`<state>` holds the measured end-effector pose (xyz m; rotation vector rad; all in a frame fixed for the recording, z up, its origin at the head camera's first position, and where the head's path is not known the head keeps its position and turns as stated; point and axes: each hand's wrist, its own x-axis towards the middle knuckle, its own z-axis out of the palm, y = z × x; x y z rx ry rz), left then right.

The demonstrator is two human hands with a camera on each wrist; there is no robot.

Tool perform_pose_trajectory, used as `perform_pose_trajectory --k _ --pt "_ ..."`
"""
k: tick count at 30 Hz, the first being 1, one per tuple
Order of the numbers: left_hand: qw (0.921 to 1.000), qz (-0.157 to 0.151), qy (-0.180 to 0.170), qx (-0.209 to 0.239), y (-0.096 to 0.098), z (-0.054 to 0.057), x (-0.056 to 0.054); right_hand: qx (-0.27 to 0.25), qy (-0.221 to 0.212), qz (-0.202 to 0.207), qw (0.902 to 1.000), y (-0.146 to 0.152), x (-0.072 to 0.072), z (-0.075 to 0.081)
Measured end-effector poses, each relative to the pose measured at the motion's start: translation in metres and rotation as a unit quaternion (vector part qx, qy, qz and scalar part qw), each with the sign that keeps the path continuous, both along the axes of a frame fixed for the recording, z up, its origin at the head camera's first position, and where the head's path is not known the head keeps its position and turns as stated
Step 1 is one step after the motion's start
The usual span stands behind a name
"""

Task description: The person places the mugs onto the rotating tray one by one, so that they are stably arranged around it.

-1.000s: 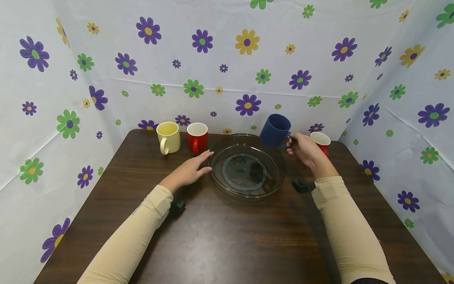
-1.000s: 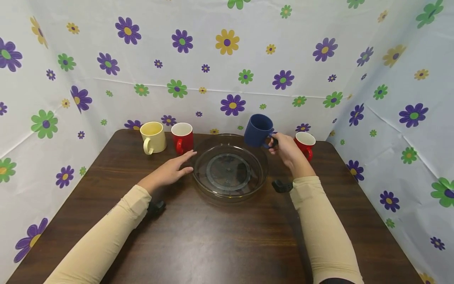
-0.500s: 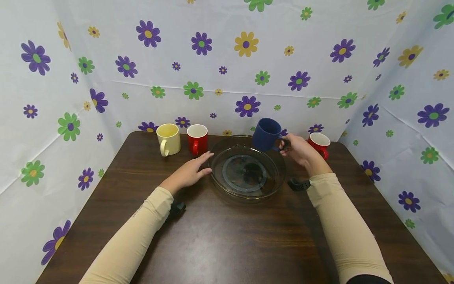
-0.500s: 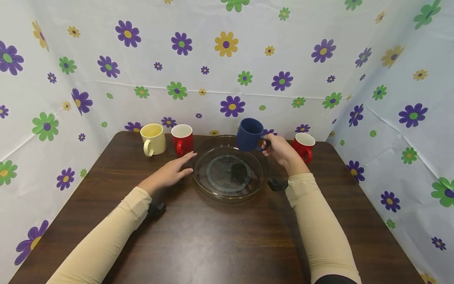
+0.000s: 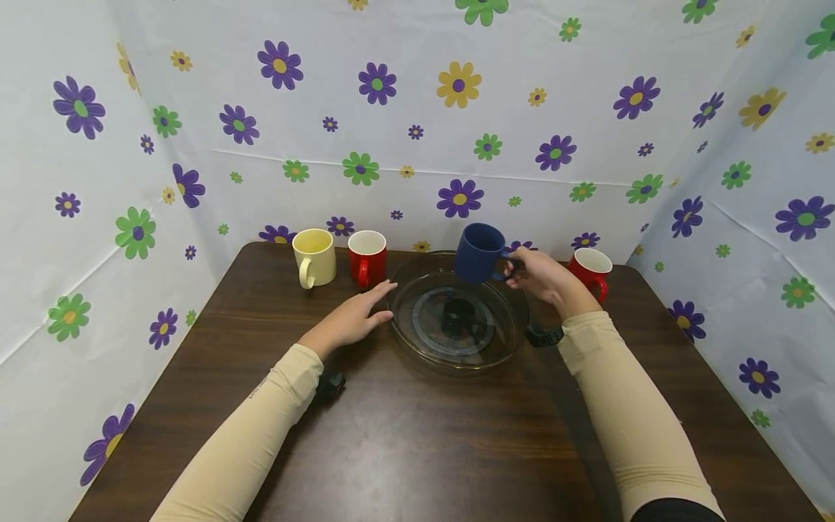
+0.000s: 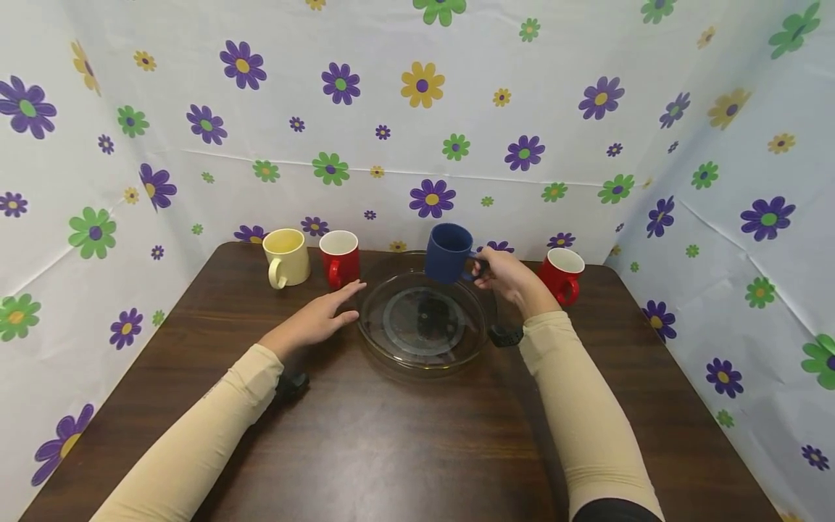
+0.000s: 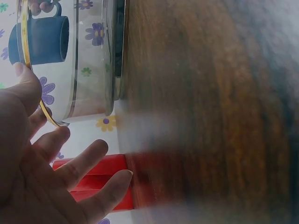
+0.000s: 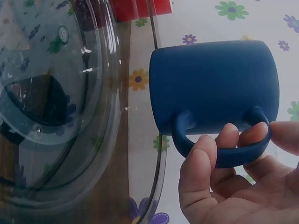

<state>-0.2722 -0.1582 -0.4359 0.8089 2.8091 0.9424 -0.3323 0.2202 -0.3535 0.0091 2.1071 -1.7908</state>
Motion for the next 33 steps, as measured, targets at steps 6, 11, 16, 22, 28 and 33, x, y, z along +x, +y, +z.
perform_pose_trajectory --k 6,11,16,22,28,33 --pt "1.0000 0.000 0.004 0.001 -0.001 0.000 0.000 0.010 -0.001 0.017 0.9998 -0.011 -0.007 -0.002" --pt "1.0000 -0.003 0.006 0.006 -0.001 -0.001 0.000 0.038 -0.005 0.037 0.9986 -0.021 -0.012 -0.005" --pt "0.9999 -0.005 0.007 0.007 -0.002 -0.004 -0.001 0.063 -0.013 0.050 0.9967 -0.028 -0.017 -0.007" --pt "0.9999 -0.003 0.007 0.007 -0.002 -0.003 0.001 0.083 -0.018 0.063 0.9944 -0.034 -0.020 -0.011" --pt "1.0000 -0.003 0.003 0.001 -0.002 -0.002 0.001 0.088 -0.025 0.082 0.9924 -0.037 -0.024 -0.016" --pt "1.0000 -0.002 -0.003 -0.002 -0.003 -0.002 0.001 0.094 -0.025 0.091 0.9911 -0.041 -0.025 -0.018"
